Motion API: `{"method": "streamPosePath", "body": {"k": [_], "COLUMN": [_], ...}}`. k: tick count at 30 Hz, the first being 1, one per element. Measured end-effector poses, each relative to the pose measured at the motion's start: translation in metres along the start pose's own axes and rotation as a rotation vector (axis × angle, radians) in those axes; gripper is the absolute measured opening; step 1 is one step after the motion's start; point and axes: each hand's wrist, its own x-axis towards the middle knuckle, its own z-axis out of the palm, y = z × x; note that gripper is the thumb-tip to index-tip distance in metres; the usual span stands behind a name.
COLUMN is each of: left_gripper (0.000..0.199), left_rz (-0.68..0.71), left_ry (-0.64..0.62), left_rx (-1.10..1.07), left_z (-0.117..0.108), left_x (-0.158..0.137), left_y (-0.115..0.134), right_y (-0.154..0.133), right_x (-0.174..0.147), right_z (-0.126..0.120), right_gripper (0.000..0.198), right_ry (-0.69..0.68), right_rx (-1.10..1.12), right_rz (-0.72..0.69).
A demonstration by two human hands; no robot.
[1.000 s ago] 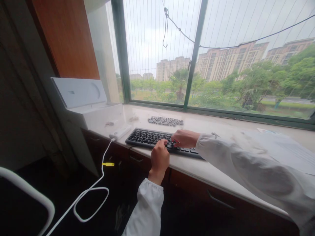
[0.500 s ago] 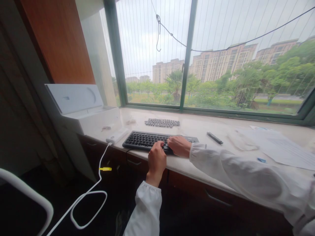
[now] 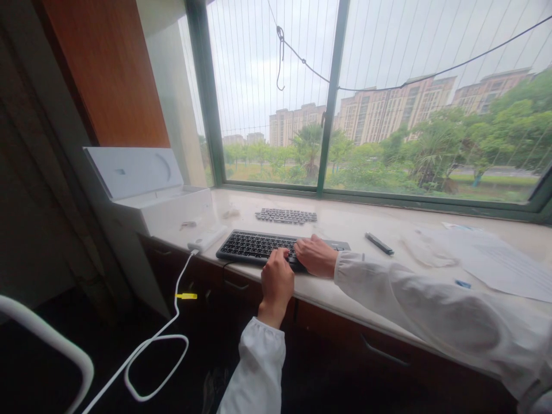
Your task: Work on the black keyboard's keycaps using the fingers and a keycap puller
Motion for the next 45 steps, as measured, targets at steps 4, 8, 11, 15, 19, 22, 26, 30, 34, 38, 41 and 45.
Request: {"method": "streamPosePath", "body": {"k": [4,8,11,15,19,22,26,30,34,38,41,45], "left_gripper": [0.029,0.029,0.029,0.030,0.031,0.032,0.032,0.034,0.030,0.026,0.027,0.022], "left_rz": [0.007,0.010,0.016,0.020,0.018,0.009,-0.010,0.005,0.046,0.189,0.405,0.559], "left_ry": [-0.004,-0.005,-0.015,-0.030,-0.029,-0.031,-0.042,-0.061,-0.147,-0.322,-0.488,-0.576], "left_rx": [0.024,0.042,0.061,0.079,0.061,0.043,0.034,0.027,0.104,0.299,0.365,0.403], "left_z": [0.000,0.000,0.001,0.002,0.001,0.001,0.000,-0.002,-0.009,-0.015,-0.015,-0.015], "left_x": [-0.001,-0.001,-0.001,0.000,0.001,0.001,0.000,0.001,0.010,0.031,0.051,0.071], "left_y": [-0.001,-0.002,-0.003,-0.005,-0.005,-0.003,0.000,-0.001,-0.003,0.000,0.004,0.011], "right_y": [0.011,0.024,0.026,0.020,0.014,0.013,0.012,0.019,0.032,0.034,0.029,0.024], "right_x": [0.003,0.009,0.013,0.012,0.006,0.002,0.000,-0.009,-0.033,-0.058,-0.068,-0.073], "right_z": [0.001,0.003,0.005,0.006,0.009,0.013,0.015,0.011,0.005,0.011,0.022,0.035], "right_gripper": [0.019,0.025,0.026,0.025,0.025,0.022,0.020,0.016,0.019,0.021,0.018,0.020], "right_ry": [-0.088,-0.177,-0.187,-0.149,-0.075,-0.045,-0.039,-0.034,0.093,0.202,0.259,0.303], "right_rx": [0.100,0.211,0.188,0.048,-0.033,-0.035,-0.010,0.126,0.253,0.306,0.349,0.409], "right_rz": [-0.028,-0.022,-0.067,-0.124,-0.114,-0.109,-0.100,0.008,0.223,0.345,0.369,0.318]}}
